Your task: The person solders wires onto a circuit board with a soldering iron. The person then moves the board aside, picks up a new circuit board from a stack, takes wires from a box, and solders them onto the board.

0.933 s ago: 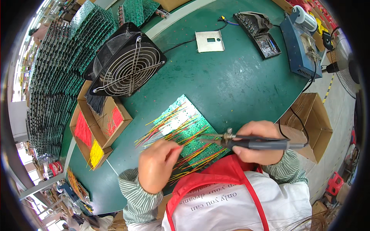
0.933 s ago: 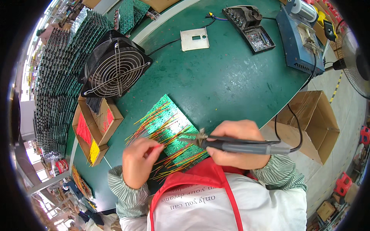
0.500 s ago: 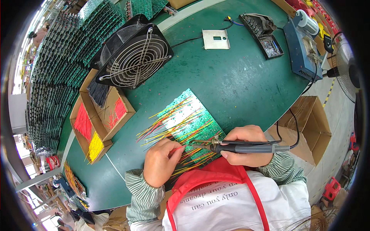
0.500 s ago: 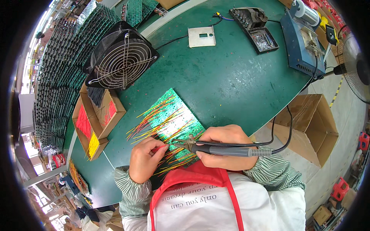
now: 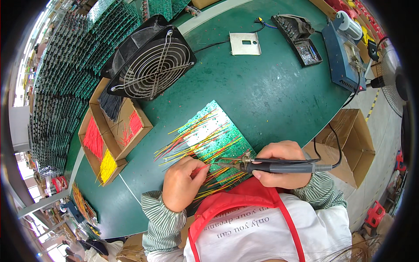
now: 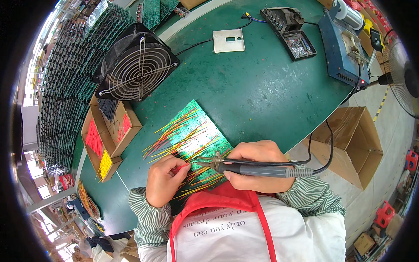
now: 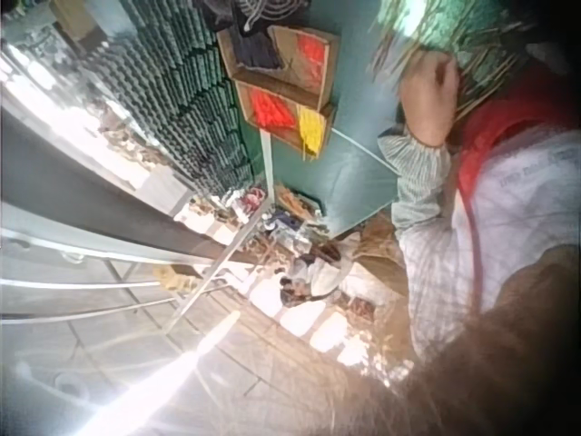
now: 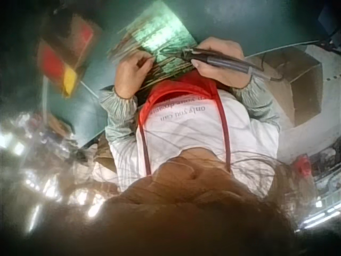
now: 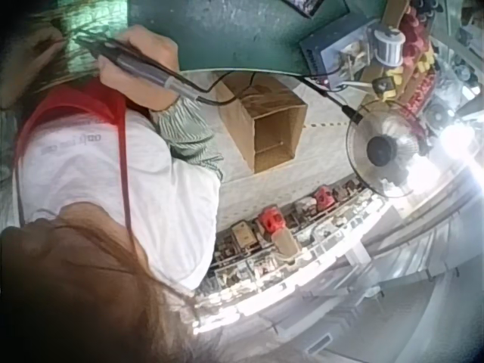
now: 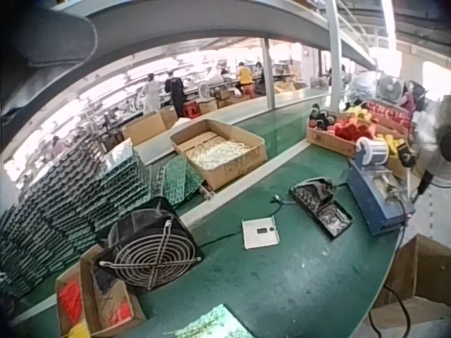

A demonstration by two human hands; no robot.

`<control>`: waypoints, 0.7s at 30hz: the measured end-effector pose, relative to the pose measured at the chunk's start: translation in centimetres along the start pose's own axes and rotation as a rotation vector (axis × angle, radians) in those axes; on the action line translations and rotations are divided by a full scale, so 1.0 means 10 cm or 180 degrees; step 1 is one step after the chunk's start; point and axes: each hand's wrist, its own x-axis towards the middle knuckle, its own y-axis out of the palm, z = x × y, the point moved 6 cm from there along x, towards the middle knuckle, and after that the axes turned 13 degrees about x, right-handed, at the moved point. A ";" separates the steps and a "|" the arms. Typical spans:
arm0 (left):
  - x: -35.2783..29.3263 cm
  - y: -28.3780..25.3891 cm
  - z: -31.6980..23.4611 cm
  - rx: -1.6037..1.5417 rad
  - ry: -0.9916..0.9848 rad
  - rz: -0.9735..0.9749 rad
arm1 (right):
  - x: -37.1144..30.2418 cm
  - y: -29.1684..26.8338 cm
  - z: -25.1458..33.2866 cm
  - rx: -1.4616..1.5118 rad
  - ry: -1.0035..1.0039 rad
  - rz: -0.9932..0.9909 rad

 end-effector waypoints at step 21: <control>0.12 0.04 -0.21 0.0312 0.0320 -0.0296 | -0.09 -0.14 -0.04 -0.0095 -0.0083 -0.0332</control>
